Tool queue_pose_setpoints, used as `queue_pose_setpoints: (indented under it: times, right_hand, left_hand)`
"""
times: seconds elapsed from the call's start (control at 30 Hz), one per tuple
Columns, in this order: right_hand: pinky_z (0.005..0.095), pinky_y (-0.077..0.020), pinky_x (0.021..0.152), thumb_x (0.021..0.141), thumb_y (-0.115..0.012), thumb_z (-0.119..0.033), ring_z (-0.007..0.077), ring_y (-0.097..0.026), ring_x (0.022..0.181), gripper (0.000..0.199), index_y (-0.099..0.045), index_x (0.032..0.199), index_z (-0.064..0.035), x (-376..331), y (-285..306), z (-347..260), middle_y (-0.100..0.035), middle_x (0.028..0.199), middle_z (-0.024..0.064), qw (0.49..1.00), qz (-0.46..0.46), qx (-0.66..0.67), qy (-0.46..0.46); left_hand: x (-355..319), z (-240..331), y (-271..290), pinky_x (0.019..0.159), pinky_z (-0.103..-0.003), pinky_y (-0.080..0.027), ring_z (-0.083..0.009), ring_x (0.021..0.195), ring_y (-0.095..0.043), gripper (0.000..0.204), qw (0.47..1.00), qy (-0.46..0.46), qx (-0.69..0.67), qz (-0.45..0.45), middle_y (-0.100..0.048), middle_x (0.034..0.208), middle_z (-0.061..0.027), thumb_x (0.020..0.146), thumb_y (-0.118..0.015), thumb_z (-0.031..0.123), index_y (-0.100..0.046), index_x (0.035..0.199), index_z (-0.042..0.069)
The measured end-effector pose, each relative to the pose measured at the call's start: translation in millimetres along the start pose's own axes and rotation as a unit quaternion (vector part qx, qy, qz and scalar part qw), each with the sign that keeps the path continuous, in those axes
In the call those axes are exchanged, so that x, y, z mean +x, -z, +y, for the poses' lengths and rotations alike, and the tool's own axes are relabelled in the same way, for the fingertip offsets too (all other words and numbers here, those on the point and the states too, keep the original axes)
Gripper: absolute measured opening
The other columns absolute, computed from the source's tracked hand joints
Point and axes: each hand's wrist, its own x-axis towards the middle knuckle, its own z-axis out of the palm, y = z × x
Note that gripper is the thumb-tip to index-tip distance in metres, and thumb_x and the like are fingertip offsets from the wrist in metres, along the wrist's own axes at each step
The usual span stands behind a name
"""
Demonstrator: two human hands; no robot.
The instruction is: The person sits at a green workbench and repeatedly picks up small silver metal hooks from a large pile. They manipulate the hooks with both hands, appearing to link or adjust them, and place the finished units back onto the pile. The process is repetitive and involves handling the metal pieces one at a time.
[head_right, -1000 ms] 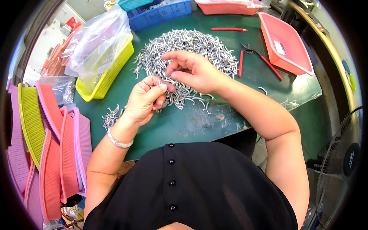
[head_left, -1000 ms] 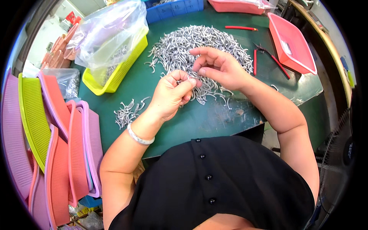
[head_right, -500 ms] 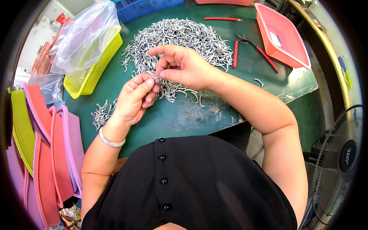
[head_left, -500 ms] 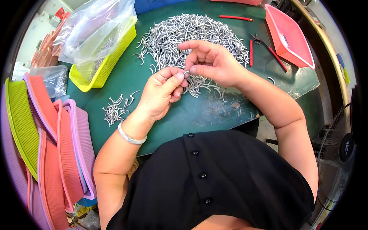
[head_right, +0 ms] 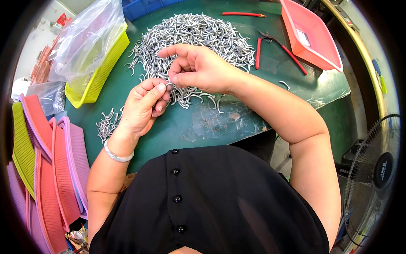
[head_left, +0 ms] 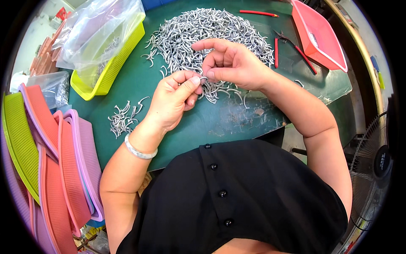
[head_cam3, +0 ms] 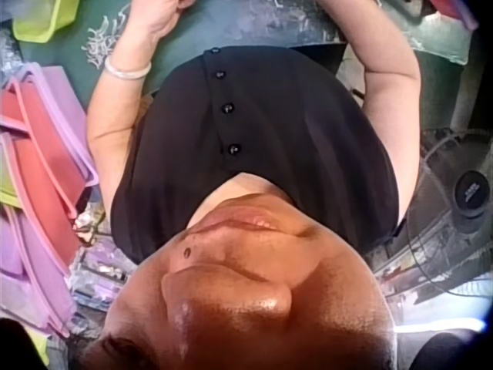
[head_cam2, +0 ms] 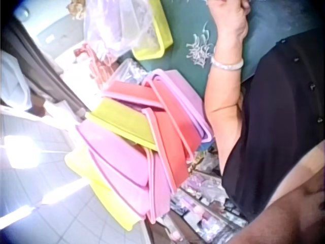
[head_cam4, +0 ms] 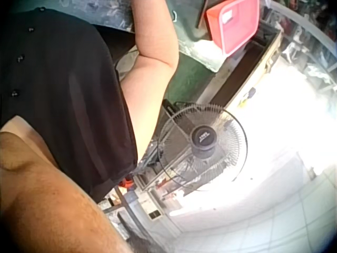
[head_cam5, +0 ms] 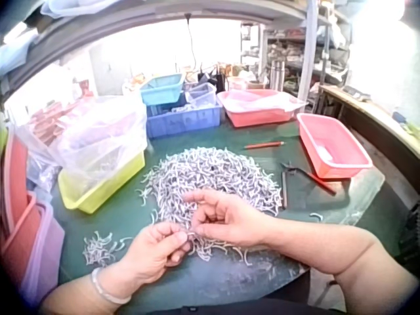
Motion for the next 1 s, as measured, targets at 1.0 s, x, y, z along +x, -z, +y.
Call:
queue_pose_setpoints:
  times: [1.0]
  right_hand:
    - [0.0217,-0.0414,0.063,0.077,-0.052,0.004,0.0065,-0.048,0.068,0.052,-0.037,0.126,-0.0009,0.4,-1.7,3.0,-0.052,0.075,0.0010,0.998,-0.024,0.024,-0.043]
  left_hand:
    - [-0.4,-2.3,1.4,0.043,-0.014,-0.030,-0.0027,0.050,-0.041,0.013,0.999,0.035,0.013,-0.016,-0.052,0.068,0.0017,0.087,-0.054,0.018,-0.057,0.086,0.006]
